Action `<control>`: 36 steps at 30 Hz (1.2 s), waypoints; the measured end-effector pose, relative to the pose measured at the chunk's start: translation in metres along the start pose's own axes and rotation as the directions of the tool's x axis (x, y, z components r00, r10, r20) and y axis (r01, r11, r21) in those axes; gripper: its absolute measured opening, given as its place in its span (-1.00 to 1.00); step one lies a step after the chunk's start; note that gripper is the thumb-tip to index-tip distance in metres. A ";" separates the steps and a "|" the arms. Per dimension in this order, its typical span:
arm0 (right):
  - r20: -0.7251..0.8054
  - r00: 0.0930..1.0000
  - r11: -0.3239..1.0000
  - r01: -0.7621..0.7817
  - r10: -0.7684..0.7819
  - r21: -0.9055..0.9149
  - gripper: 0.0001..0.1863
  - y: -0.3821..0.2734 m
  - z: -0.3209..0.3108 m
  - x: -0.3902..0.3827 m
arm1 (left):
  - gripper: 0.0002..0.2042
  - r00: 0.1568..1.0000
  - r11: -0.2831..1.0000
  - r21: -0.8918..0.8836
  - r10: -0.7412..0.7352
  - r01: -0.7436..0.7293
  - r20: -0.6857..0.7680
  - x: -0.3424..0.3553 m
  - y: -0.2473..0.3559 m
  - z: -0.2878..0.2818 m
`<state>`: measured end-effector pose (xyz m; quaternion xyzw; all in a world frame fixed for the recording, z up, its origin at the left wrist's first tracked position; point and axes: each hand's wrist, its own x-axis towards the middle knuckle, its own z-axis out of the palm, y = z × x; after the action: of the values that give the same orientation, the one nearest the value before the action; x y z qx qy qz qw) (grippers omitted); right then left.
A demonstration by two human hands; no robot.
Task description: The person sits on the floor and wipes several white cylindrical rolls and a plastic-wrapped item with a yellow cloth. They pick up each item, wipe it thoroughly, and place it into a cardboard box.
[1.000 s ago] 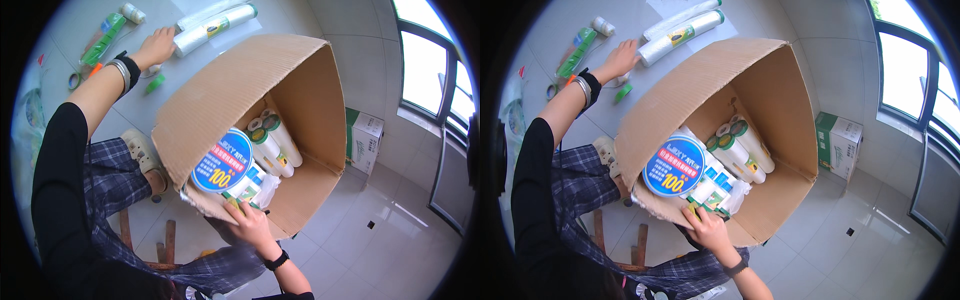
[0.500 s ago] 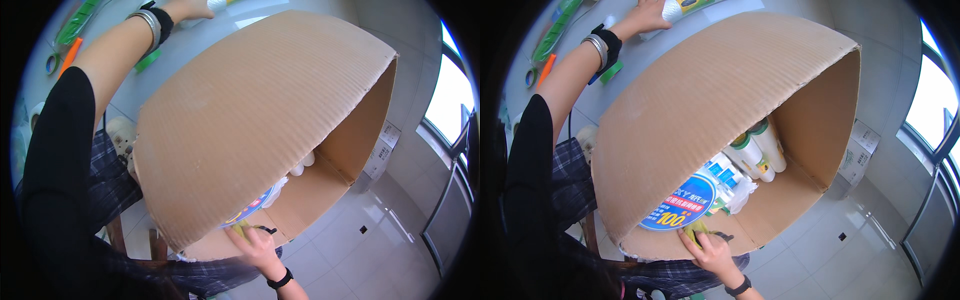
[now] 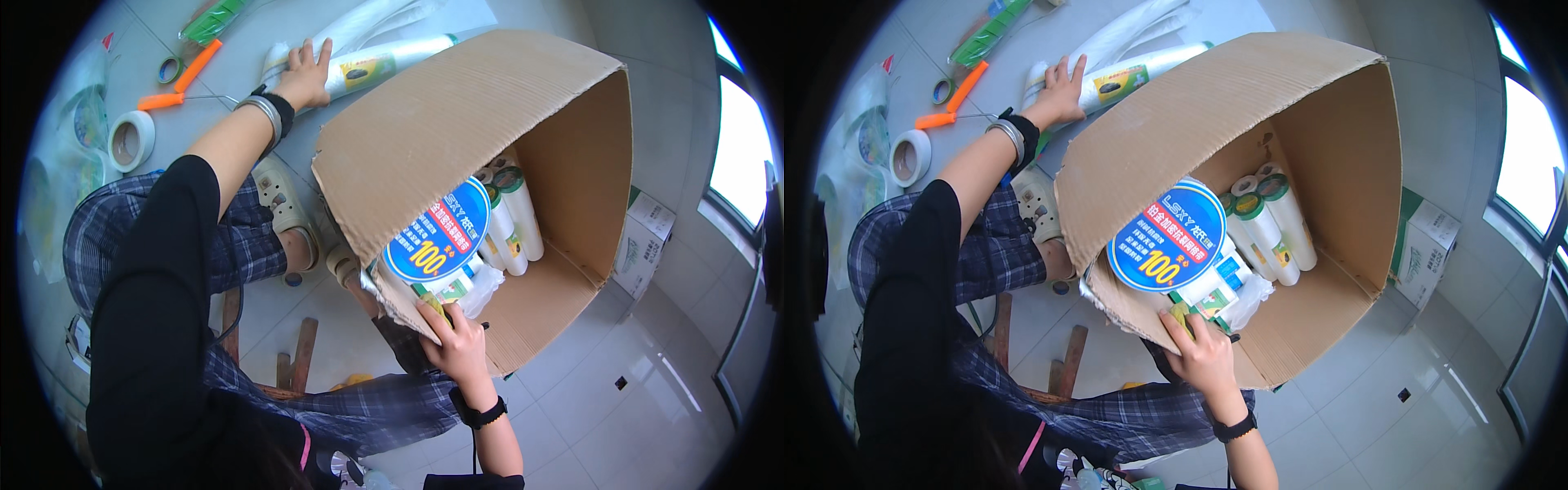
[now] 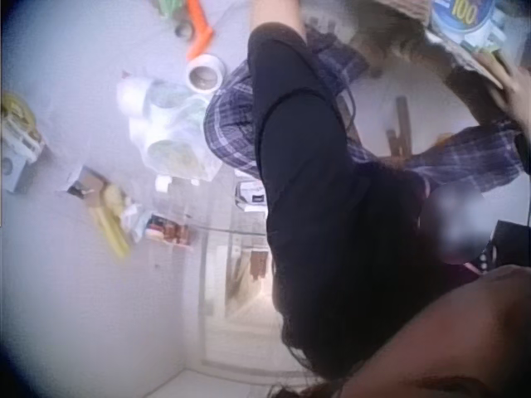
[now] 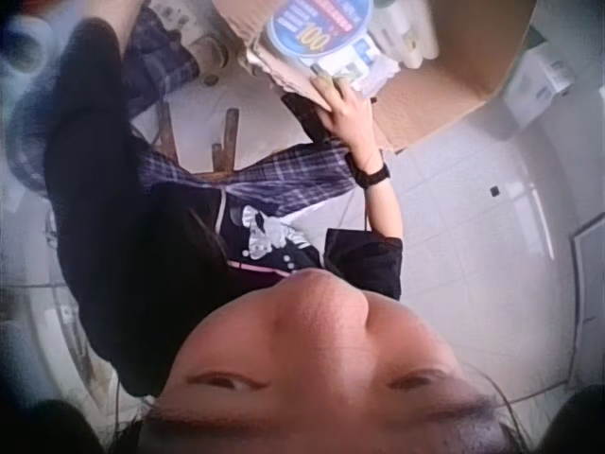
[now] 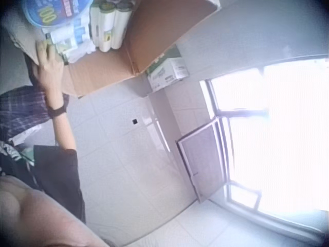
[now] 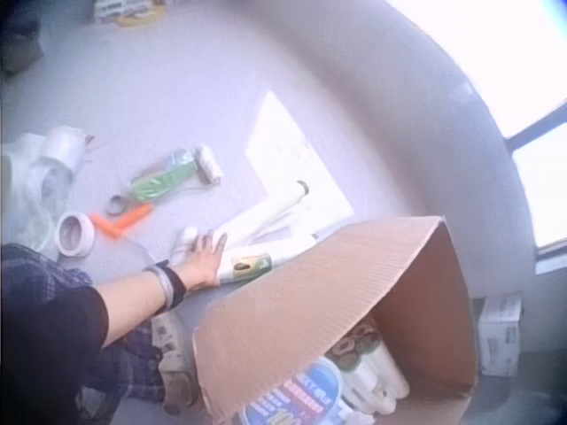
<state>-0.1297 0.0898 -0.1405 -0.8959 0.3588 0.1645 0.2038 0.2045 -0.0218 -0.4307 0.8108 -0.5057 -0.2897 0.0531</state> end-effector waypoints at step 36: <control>-0.312 0.946 0.988 -0.050 0.094 0.146 -0.78 -0.002 0.021 -0.020 | -0.41 0.948 0.324 -0.921 0.155 0.216 0.277 -0.340 0.004 -0.262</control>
<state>-0.1452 0.1126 -0.1491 -0.8811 0.4296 0.0007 0.1978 0.2291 0.2116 -0.0712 0.5793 -0.2282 -0.6557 0.4272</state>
